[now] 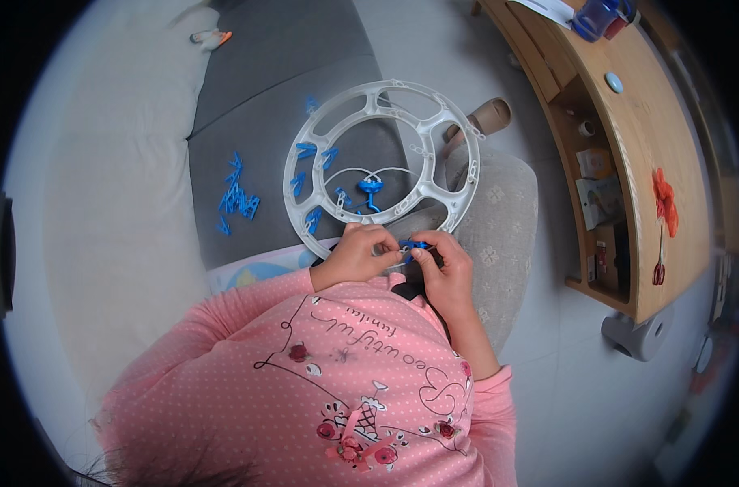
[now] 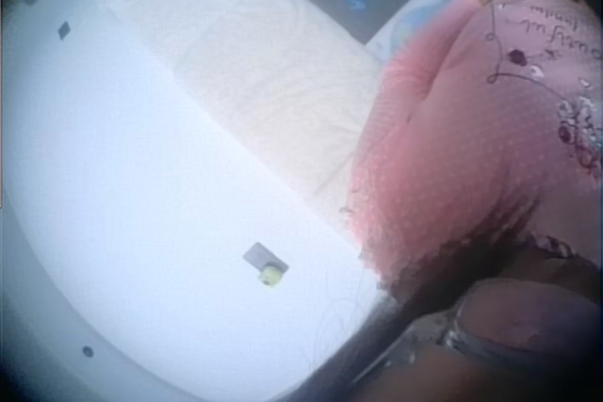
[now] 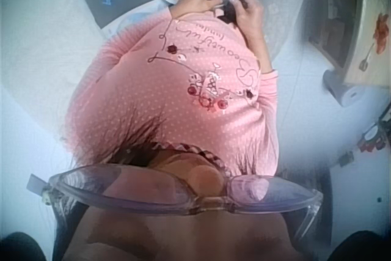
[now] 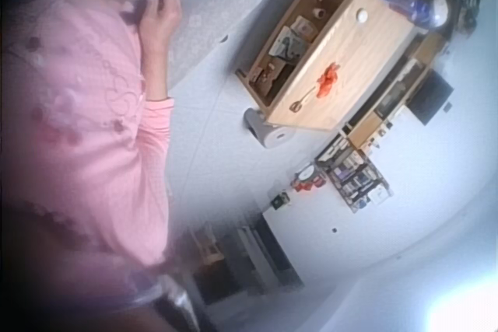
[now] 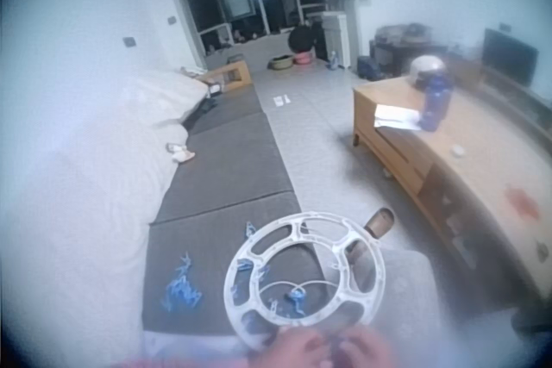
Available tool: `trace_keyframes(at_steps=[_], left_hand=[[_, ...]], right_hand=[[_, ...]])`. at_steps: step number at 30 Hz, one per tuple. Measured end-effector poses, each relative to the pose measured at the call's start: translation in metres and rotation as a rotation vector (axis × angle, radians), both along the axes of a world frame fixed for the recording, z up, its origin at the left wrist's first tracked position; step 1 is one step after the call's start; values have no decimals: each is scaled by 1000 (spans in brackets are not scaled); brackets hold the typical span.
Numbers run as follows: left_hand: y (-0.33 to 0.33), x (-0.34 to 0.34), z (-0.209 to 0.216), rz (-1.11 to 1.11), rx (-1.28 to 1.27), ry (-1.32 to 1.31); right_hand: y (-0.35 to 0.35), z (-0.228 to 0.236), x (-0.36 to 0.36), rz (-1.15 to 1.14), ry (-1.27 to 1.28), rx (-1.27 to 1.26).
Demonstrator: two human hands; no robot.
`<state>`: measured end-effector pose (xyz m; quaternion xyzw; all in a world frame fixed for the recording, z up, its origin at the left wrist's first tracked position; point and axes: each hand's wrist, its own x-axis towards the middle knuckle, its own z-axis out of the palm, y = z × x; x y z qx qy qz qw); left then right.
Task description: The person sits on the floor and attaches blue plastic clips to a white circular frame. They then gather the remaining clips, move to the kitchen sink, and rinse the clips under running water.
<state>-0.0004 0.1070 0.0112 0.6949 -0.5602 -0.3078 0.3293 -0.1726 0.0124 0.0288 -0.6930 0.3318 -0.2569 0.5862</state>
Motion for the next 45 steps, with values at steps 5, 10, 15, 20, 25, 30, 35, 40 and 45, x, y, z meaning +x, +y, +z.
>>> trace_keyframes(at_steps=[5, 10, 15, 20, 25, 30, 35, 40, 45], left_hand=[[5, -1, -8, 52, -154, 86], [4, 1, -5, 54, -63, 212], [3, 1, -16, -27, -111, 137], [4, 4, -32, -145, -88, 95], [3, 1, -31, -114, -69, 89], [3, -2, -35, -77, -118, 66], [1, -8, -39, 10, -166, 60], [2, -9, -37, 11, -161, 56], [1, -5, -34, -64, -119, 62]], right_hand=[[4, -20, -1, -72, -87, 80], [6, -17, 4, -123, -155, 111], [10, -22, 3, -120, -312, 97], [10, -27, 1, -73, -381, 246], [9, -28, -1, -95, -384, 360], [8, -27, -2, -106, -374, 396], [8, -26, -2, -92, -367, 433], [7, -27, -3, -81, -338, 393], [7, -30, -5, -108, -307, 388]])
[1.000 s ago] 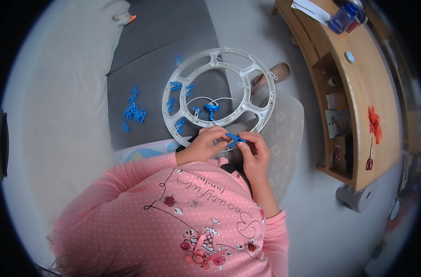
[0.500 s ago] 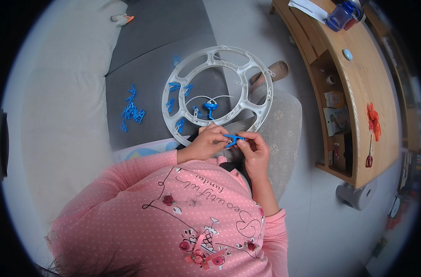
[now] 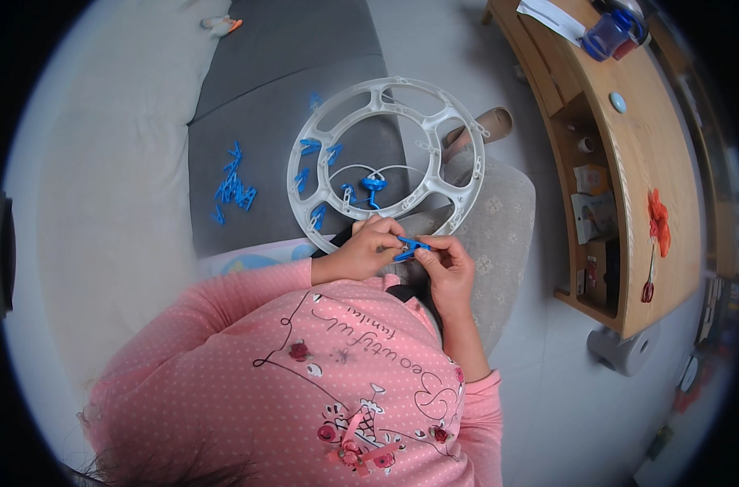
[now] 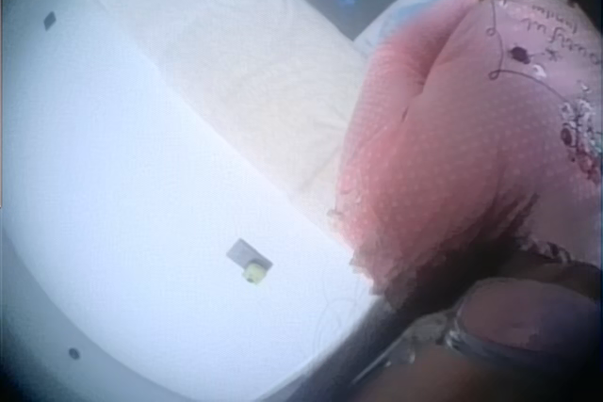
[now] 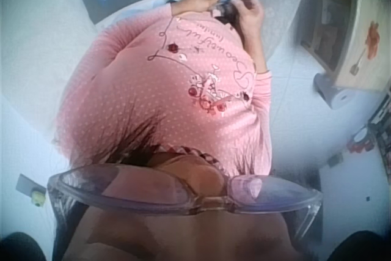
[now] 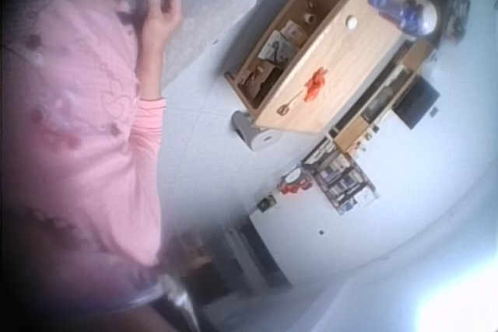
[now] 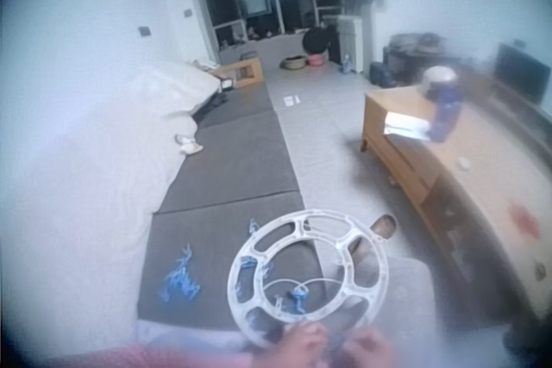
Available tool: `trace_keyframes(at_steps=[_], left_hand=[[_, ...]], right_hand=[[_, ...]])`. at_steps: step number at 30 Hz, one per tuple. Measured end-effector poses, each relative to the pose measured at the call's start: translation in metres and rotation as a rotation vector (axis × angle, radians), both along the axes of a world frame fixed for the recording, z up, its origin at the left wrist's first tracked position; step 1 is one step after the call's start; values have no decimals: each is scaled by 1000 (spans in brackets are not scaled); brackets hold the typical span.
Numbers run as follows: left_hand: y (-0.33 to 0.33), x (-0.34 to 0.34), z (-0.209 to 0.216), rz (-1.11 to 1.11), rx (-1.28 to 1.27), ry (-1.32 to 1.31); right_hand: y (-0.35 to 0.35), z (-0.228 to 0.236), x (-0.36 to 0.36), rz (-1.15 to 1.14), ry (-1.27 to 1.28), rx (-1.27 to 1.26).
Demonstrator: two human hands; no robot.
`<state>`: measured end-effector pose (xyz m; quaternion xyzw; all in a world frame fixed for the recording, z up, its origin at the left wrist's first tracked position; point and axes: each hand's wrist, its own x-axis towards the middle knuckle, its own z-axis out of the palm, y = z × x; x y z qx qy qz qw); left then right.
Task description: The person sits on the floor and attaches blue plastic clips to a white circular frame. They then gather the remaining clips, move to the kitchen sink, and rinse the clips under running water.
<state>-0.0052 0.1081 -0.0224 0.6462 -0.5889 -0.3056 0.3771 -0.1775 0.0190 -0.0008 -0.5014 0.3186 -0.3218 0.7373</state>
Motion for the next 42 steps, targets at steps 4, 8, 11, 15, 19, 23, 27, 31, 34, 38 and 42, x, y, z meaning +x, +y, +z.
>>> trace_keyframes(at_steps=[4, 8, 11, 15, 19, 23, 27, 31, 34, 38, 42], left_hand=[[0, 5, -1, -61, 38, 38], [-1, 5, 4, -65, 52, 39], [0, 4, 10, -26, -12, -13], [-2, 7, 5, -59, 7, 35], [-10, 16, 13, -152, 75, -2], [-22, 26, 33, -289, 182, -49], [-36, 35, 39, -426, 122, -93], [-43, 36, 38, -516, 92, -78], [-41, 33, 35, -495, 78, -56], [-37, 24, 28, -383, 18, -50], [-32, 18, 24, -286, 45, -37]], right_hand=[[-1, -1, -2, -14, -2, 41], [0, 3, -2, -29, -41, 91], [1, 1, -7, -25, -25, 78], [2, -1, -9, -27, -16, 61], [3, -1, -10, -14, -56, 89], [2, -6, -13, 7, -129, 132], [-1, -4, -13, 14, -171, 194], [-3, -7, -13, -1, -227, 234], [-2, -7, -12, -22, -260, 251], [-2, -9, -12, -59, -248, 214], [-5, -9, -11, -32, -192, 102]])
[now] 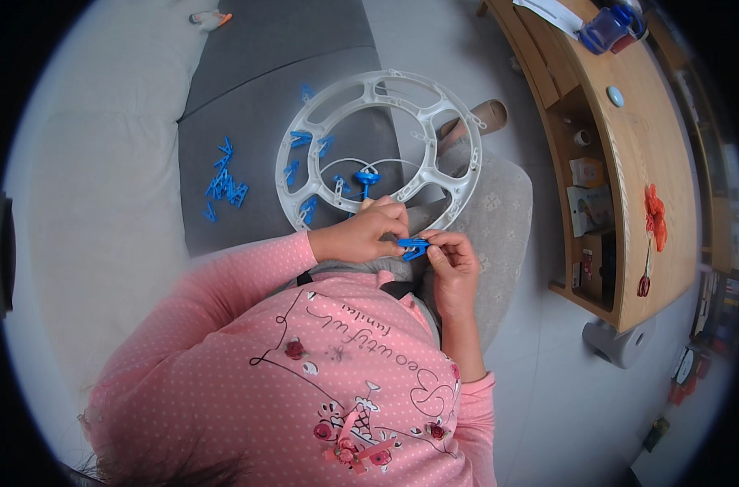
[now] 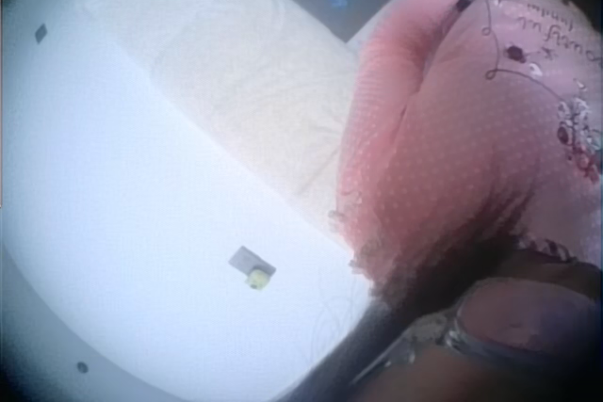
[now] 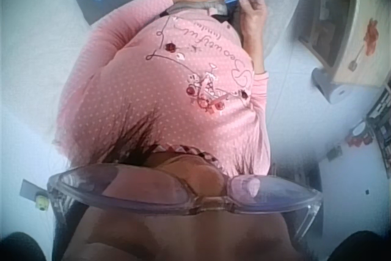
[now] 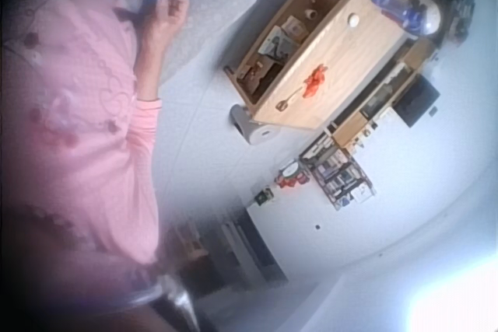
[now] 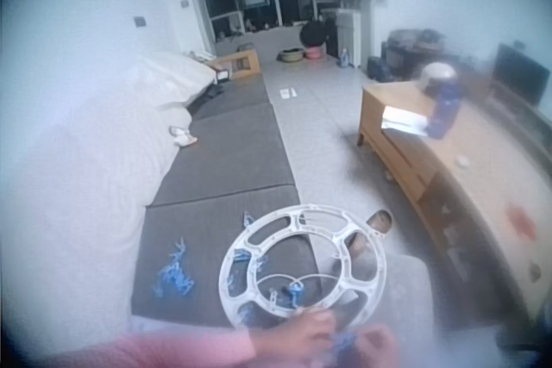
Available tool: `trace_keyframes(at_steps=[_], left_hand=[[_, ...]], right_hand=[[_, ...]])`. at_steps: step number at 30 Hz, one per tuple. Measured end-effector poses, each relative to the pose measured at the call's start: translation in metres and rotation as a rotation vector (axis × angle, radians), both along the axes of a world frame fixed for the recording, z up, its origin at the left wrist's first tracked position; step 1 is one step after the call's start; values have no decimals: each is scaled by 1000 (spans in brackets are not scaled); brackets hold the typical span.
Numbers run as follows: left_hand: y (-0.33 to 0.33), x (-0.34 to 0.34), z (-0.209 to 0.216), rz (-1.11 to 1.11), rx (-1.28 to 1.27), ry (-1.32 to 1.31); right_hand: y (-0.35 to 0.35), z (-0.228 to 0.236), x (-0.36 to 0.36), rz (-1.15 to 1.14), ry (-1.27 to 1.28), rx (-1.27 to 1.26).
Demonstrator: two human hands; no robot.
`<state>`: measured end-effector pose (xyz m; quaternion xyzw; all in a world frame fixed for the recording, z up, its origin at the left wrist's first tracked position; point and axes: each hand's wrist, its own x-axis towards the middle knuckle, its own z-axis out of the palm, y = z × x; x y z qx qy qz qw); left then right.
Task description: The person sits on the floor and attaches blue plastic clips to a white circular frame. They then gather the remaining clips, move to the kitchen sink, and rinse the clips under running water.
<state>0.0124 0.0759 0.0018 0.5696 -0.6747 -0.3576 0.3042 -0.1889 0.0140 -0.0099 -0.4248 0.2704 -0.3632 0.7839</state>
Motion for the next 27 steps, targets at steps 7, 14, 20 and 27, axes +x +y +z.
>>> trace_keyframes(at_steps=[7, 14, 20, 27], left_hand=[[5, -6, -7, 62, 25, -4], [8, -11, -11, 117, -7, -10], [10, -12, -9, 143, 3, 14], [11, -15, -7, 154, 22, 8]], right_hand=[[-2, 9, 1, 65, 111, -60], [2, 15, 0, 98, 147, -134], [7, 17, 0, 50, 277, -420], [8, 20, 1, 20, 266, -352]])
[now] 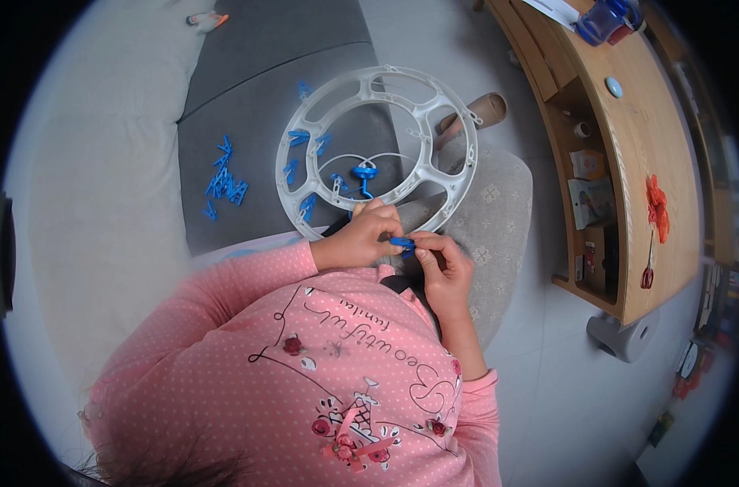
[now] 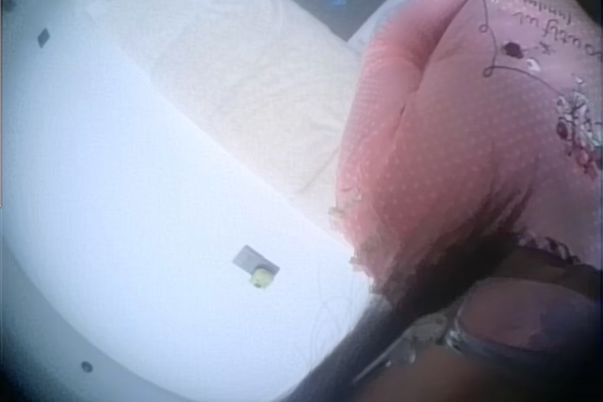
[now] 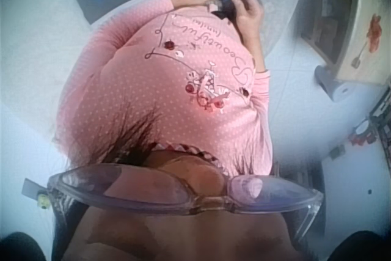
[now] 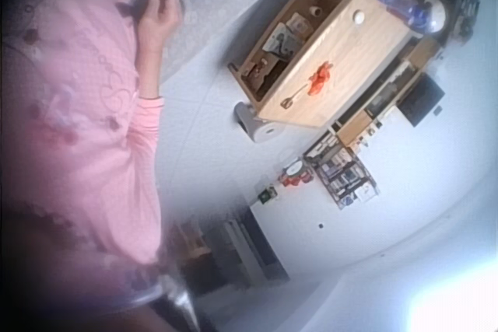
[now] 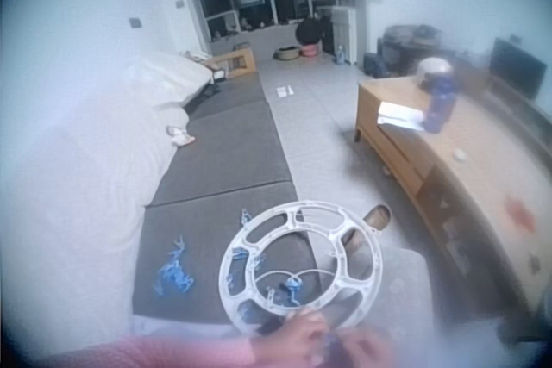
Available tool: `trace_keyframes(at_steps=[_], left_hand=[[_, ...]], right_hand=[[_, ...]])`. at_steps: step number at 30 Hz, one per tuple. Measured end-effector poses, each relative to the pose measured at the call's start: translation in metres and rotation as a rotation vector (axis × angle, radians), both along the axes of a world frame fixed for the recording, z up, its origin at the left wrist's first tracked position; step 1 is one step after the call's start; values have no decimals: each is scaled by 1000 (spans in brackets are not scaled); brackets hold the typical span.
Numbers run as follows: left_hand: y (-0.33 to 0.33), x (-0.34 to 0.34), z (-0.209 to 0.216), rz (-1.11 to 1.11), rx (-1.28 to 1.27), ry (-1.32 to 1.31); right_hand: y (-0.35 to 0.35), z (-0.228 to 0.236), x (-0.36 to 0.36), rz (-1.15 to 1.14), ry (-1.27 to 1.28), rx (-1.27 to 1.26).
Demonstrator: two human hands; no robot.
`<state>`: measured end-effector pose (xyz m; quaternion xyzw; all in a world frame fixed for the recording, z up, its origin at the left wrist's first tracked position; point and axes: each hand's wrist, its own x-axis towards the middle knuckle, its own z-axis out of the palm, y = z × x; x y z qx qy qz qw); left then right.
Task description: The person sits on the floor and attaches blue plastic clips to a white circular frame. They then gather the remaining clips, move to the kitchen sink, and rinse the clips under running water.
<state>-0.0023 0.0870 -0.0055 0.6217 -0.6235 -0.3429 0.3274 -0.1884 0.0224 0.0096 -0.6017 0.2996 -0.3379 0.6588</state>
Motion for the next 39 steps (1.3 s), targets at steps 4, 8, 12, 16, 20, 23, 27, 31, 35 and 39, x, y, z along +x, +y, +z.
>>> trace_keyframes(at_steps=[4, 8, 12, 16, 20, 23, 27, 31, 35, 39], left_hand=[[1, -5, 2, 41, 20, -15], [4, -9, -1, 103, 0, -21], [0, -13, -11, 151, -88, -23], [-9, -11, -17, 136, -103, -20], [-7, -8, 1, 96, -55, 260], [2, -8, 7, -27, -3, 485], [18, 2, 21, 35, 47, 385], [54, 50, 15, 485, 106, 533], [106, 129, -13, 873, -115, -109], [128, 145, -40, 978, -105, -706]], right_hand=[[3, -2, 1, -62, -1, 43], [10, 2, 4, -132, 48, -57], [17, 3, -2, -118, 217, -360], [19, 2, 1, -181, 184, -609], [16, -3, -1, -208, 147, -464], [15, -7, 0, -178, 165, -464], [12, 0, 6, -65, 192, -444], [13, 8, 16, -43, 238, -432], [6, -2, 16, -75, 278, -504], [5, -1, 20, -65, 276, -522]])
